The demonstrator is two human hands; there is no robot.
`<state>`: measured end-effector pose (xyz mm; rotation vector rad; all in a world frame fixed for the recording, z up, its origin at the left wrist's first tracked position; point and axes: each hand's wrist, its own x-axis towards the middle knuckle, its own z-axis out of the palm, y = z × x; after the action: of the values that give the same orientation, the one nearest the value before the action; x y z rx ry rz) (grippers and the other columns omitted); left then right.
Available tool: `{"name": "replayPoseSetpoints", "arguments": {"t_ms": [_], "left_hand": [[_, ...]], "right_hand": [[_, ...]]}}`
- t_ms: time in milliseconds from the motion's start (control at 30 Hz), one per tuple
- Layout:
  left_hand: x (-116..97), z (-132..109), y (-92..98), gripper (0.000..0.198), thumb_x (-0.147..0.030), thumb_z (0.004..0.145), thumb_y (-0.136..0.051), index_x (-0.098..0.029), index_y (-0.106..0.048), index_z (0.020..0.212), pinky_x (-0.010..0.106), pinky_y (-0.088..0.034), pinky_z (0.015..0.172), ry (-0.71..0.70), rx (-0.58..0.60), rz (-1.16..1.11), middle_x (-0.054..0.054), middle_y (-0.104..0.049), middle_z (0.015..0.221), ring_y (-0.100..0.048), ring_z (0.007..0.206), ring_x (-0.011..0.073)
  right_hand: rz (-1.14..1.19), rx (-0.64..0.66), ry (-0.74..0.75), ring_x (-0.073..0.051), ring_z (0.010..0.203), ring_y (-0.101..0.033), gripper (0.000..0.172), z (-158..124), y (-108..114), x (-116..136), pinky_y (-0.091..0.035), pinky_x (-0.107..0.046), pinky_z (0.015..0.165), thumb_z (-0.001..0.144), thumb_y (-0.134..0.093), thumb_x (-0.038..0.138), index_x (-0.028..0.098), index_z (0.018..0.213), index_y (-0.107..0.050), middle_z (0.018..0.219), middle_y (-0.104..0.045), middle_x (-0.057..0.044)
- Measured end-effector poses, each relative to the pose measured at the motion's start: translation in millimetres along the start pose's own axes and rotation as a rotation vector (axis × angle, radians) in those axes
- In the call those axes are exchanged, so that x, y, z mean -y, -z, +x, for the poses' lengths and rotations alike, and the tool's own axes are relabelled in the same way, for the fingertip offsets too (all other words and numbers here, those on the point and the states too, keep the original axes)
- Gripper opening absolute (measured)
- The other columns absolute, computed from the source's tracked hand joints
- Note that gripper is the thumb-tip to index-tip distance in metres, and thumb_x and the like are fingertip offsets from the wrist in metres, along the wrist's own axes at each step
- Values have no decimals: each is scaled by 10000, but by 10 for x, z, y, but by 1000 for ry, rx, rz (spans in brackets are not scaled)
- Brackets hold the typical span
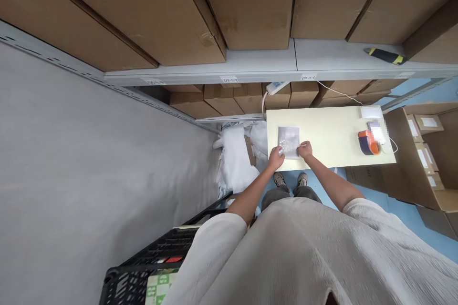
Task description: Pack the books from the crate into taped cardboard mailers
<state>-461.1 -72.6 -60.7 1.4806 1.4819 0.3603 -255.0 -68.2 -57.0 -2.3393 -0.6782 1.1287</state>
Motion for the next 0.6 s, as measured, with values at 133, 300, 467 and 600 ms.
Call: {"name": "replayPoseSetpoints", "arguments": {"t_ms": [133, 300, 467, 600], "left_hand": [[36, 111, 163, 458, -156, 934, -633, -219, -676, 1385, 469, -451, 1285, -93, 3, 108, 147, -635, 1548, -578, 1491, 313], [36, 308, 372, 496, -163, 964, -612, -212, -653, 1456, 504, -407, 1326, -213, 29, 234, 141, -558, 1666, -475, 1595, 317], [28, 510, 483, 533, -185, 988, -599, -179, -622, 1520, 512, -407, 1328, -203, 77, 302, 165, -523, 1706, -458, 1616, 332], [65, 594, 512, 543, -209, 1005, -598, -201, -609, 1548, 499, -399, 1335, -176, 88, 311, 148, -513, 1726, -455, 1624, 323]], "right_hand": [[35, 15, 39, -202, 781, -644, 377, 122, -195, 216, -502, -306, 738, 657, -680, 151, 291, 944, -478, 799, -649, 51], [27, 28, 103, -194, 769, -638, 344, 384, -407, 470, -504, -301, 743, 672, -677, 180, 290, 929, -477, 793, -641, 52], [25, 9, 166, -200, 720, -605, 306, 641, -574, 615, -513, -315, 725, 664, -685, 202, 294, 878, -487, 717, -596, 58], [20, 22, 188, -204, 739, -598, 271, 717, -649, 694, -530, -326, 764, 666, -698, 191, 289, 837, -511, 717, -604, 46]]}}
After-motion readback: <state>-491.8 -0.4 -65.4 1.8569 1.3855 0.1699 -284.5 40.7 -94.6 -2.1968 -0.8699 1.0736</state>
